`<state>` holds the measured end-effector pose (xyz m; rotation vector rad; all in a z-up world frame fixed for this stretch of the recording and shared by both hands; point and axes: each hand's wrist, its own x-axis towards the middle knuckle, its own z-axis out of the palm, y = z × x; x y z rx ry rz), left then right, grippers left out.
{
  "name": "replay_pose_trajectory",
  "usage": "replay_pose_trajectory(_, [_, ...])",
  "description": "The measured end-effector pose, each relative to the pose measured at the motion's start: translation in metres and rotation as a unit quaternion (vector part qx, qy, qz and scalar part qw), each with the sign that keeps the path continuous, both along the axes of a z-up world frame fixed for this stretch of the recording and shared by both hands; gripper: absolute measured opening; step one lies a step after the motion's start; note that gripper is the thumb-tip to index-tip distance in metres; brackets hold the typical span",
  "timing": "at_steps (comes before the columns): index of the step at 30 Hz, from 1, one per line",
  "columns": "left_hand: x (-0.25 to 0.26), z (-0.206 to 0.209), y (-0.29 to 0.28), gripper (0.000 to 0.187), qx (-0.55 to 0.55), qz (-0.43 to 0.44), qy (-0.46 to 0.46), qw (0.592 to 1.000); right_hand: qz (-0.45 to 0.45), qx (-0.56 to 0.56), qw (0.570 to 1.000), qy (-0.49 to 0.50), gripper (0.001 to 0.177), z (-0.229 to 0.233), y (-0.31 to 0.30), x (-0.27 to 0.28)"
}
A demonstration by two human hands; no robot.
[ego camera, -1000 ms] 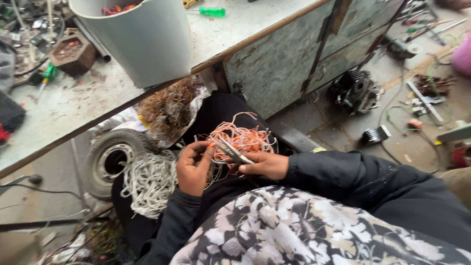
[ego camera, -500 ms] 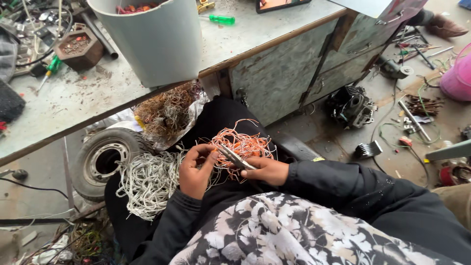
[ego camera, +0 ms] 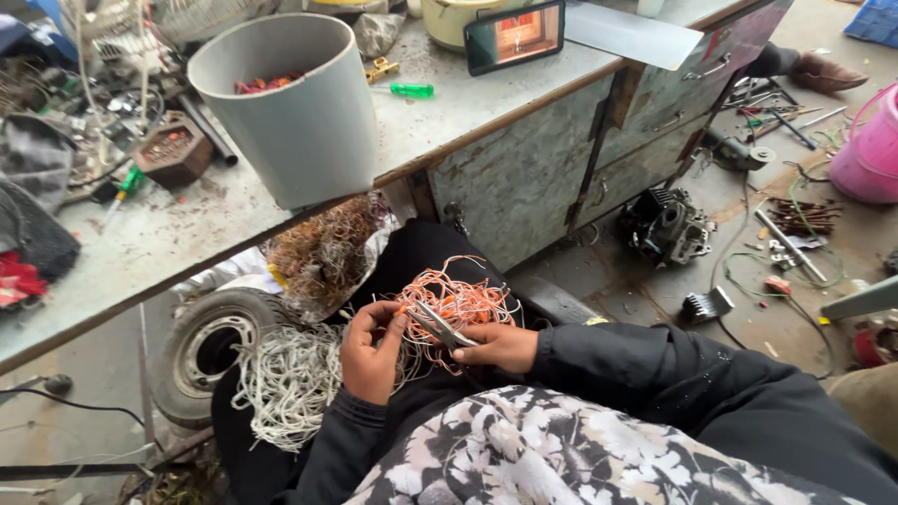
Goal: The person sits on the floor and uses pliers to strip the insulation off orange and white electrical wires. They repeatedly cut the wire sheathing and pull it away to expose the copper strands, accumulating a pile of stripped wire on their lap.
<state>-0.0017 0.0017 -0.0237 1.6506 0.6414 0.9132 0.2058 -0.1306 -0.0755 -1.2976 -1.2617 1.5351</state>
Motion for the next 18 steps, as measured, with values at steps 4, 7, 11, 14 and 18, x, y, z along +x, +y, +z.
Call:
replay_pose_trajectory(4, [-0.001,0.009,-0.002,0.018,0.042,0.015,0.013,0.999,-0.002,-0.026,0.999,0.028,0.051,-0.008,0.001,-0.003])
replay_pose_trajectory(7, [0.000,0.021,-0.008,0.016,0.117,0.024,0.054,0.991,0.006,-0.014,1.000,0.014,0.050,-0.009,0.001,-0.001])
replay_pose_trajectory(11, [0.000,0.032,-0.013,0.015,0.156,0.028,0.052,0.986,0.016,0.017,1.000,-0.005,0.048,-0.004,0.002,-0.001])
replay_pose_trajectory(14, [0.000,0.030,-0.011,0.016,0.181,0.018,0.033,0.983,0.004,-0.001,1.000,-0.002,0.049,0.000,0.000,-0.001])
replay_pose_trajectory(18, [-0.005,0.017,-0.002,0.017,0.211,0.004,0.012,0.977,-0.056,-0.070,0.996,-0.016,0.045,0.000,-0.004,0.000])
